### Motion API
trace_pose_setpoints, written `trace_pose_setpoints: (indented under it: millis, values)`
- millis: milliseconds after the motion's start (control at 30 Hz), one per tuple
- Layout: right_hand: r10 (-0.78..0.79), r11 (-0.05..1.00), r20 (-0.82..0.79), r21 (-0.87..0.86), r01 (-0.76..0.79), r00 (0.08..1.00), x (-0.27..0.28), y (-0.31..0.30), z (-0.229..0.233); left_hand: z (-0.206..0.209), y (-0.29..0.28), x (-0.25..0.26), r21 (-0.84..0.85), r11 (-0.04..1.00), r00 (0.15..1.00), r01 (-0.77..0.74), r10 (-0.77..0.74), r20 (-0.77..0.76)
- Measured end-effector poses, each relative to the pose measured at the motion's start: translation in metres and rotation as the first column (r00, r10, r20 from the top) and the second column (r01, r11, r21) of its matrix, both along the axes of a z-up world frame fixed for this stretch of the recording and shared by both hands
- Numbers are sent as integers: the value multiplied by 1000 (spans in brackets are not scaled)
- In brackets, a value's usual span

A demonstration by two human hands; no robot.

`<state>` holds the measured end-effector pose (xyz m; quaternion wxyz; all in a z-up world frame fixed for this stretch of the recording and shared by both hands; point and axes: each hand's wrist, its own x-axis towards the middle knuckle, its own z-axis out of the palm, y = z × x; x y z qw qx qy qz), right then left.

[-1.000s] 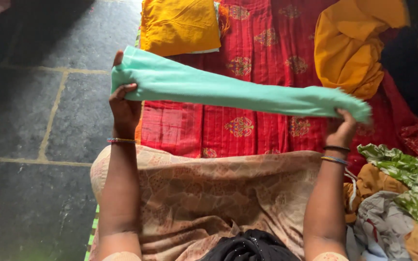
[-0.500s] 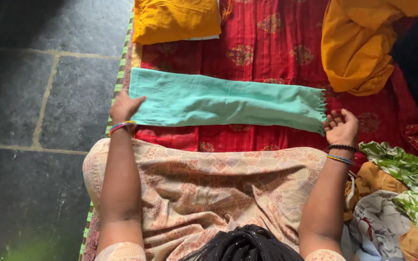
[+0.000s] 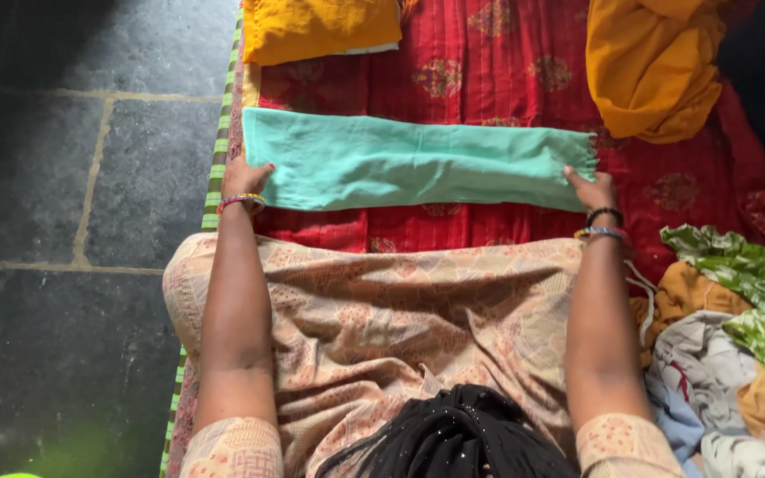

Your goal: The person folds a yellow garment and then a light blue garment on a red patterned mat. They smooth and align the fabric, fold each item into a compact rectangle, and place the finished folds aside.

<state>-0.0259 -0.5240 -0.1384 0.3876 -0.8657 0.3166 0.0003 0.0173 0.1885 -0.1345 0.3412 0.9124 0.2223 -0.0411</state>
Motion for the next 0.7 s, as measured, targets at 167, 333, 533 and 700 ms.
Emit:
trace_pose_setpoints:
  millis: [167,333,533,700]
  values:
    - [-133,988,385,119,94,913,-1,-2,9,-13,23,8,-259,964,988,-58,93,124]
    - [-188,938,165,-263,226,968,-22,-7,22,-19,39,-8,-87,991,994,104,-107,-35]
    - [83,876,128,-482,-11,988,-14,1,13,3,-1,-13,366,920,989,138,-106,-107]
    - [433,751,171,-612,-249,885,11,13,-9,26,-52,-16,497,770,879,399,-475,30]
